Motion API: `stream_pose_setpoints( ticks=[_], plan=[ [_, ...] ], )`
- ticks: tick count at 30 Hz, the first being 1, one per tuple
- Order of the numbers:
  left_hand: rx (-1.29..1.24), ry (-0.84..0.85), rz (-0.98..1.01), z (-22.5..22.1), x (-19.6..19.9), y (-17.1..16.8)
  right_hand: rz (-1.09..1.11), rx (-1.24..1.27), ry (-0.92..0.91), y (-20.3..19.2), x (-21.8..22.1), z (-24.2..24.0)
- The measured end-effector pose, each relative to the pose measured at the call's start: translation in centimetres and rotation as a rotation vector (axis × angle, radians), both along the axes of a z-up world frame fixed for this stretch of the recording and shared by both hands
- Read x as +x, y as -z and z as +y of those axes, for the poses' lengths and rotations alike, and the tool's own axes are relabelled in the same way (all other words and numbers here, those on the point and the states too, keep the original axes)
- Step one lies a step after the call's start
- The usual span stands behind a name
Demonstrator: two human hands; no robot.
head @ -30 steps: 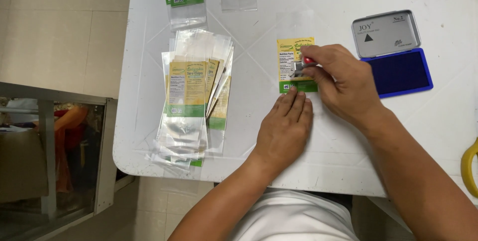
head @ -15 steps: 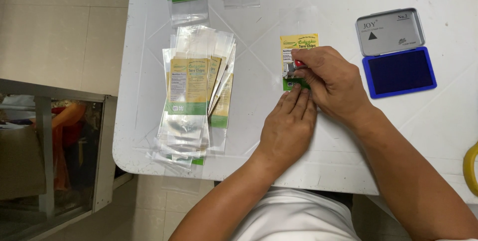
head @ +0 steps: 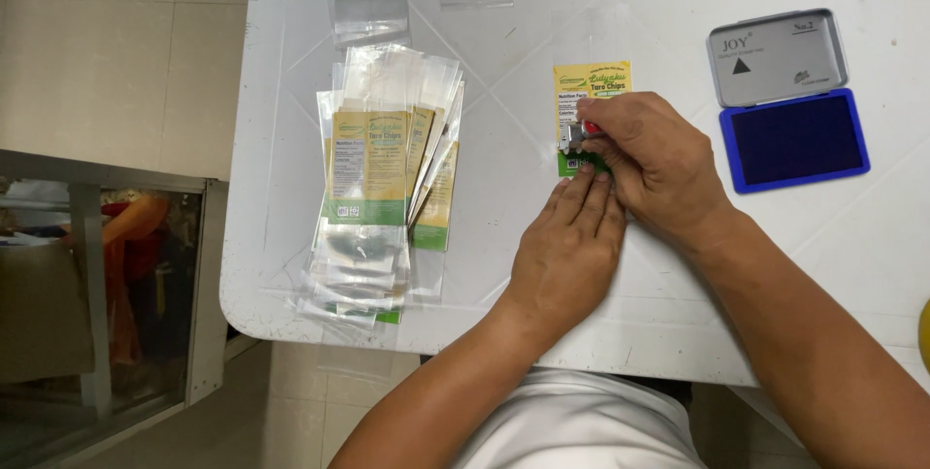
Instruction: Stamping labels onto plastic packaging bags using a manual stamp and ink pad
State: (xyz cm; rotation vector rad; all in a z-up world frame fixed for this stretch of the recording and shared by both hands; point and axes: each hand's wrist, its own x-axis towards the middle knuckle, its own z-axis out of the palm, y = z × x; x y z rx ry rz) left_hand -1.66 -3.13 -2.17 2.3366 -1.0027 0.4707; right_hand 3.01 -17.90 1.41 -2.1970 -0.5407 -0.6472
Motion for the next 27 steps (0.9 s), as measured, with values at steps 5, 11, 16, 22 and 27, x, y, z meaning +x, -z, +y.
stream_pose_setpoints(
  ticks=[5,11,16,22,27],
  plan=[
    [0.002,0.015,-0.008,0.1,0.1,0.3,-0.055,0.002,0.013,0.2,0.0,0.0],
    [0.023,0.026,-0.009,0.5,0.0,0.9,0.122,0.287,0.055,-1.0,-1.4,-3.1],
    [-0.062,0.097,-0.059,1.6,0.8,0.1,0.022,0.655,0.299,-2.2,-3.4,-8.0],
    [-0.241,-0.268,-0.277,3.9,9.7,-9.3,-0.049,0.755,0.414,-2.7,-3.3,-9.0],
    [-0.365,-0.321,-0.413,1.4,19.9,-13.5,0.017,0.811,0.502,-4.2,-3.4,-8.2]
  ],
)
